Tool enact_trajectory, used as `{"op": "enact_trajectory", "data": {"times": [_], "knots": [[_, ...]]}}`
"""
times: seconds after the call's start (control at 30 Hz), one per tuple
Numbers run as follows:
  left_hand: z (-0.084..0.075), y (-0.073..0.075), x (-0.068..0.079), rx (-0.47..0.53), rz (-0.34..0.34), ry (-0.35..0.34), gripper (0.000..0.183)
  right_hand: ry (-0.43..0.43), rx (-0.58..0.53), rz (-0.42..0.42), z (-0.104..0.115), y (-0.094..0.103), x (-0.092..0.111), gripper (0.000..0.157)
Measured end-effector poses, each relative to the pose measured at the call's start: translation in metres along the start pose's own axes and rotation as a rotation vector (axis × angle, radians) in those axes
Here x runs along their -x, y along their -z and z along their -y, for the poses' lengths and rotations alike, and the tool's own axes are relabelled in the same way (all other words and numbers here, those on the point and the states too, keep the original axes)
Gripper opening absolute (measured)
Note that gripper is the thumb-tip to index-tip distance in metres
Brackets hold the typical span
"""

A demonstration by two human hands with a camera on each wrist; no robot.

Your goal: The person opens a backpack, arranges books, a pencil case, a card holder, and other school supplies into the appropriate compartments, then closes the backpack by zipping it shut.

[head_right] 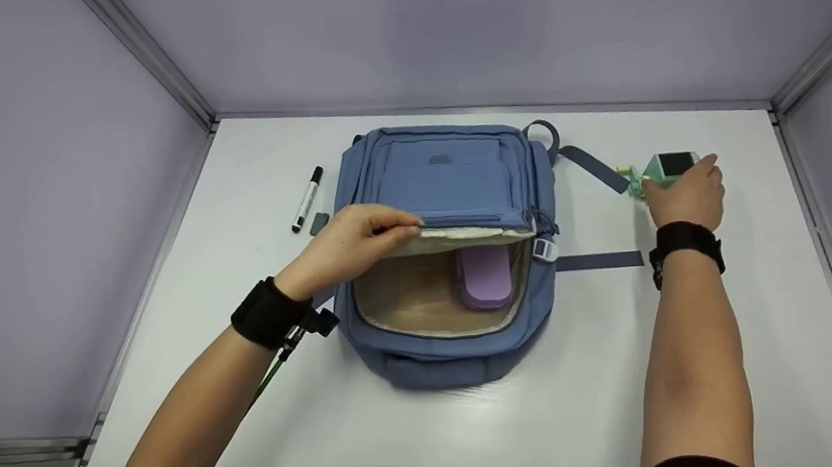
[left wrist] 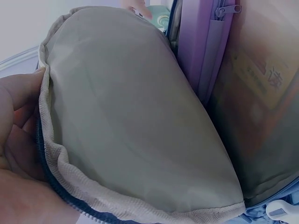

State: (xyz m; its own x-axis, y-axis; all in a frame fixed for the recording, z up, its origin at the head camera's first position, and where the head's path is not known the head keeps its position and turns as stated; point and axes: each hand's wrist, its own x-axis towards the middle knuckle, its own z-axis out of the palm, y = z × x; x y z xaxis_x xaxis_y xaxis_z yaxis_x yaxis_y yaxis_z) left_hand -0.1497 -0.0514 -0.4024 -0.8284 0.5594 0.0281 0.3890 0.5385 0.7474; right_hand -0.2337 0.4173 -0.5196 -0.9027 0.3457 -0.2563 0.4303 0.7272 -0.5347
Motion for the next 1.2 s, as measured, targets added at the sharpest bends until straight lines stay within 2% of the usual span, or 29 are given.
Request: {"op": "enact_trajectory", "data": {"times": [0.23, 0.53, 0.8, 0.97, 1.07, 1.2], "knots": [[-0.005, -0.007, -0.003, 0.010, 0.023, -0.001, 0.029, -0.040, 0.006, -0.027, -0.013, 0.009, 0.004, 0.090], [-0.004, -0.006, -0.004, 0.006, 0.012, -0.028, 0.029, -0.016, -0.086, -0.136, -0.020, 0.006, 0.013, 0.086], [-0.002, -0.001, -0.006, -0.015, -0.028, -0.033, 0.027, 0.009, -0.237, -0.220, -0.015, 0.004, 0.041, 0.085], [-0.001, 0.000, -0.007, -0.019, -0.036, -0.010, 0.026, 0.137, -0.377, -0.314, -0.001, 0.000, 0.073, 0.077], [-0.001, 0.001, -0.008, -0.016, -0.033, 0.001, 0.026, 0.263, -0.466, -0.348, 0.011, 0.000, 0.099, 0.072], [-0.003, 0.001, -0.009, -0.008, -0.031, 0.008, 0.026, 0.452, -0.568, -0.337, 0.035, 0.003, 0.144, 0.069]]}}
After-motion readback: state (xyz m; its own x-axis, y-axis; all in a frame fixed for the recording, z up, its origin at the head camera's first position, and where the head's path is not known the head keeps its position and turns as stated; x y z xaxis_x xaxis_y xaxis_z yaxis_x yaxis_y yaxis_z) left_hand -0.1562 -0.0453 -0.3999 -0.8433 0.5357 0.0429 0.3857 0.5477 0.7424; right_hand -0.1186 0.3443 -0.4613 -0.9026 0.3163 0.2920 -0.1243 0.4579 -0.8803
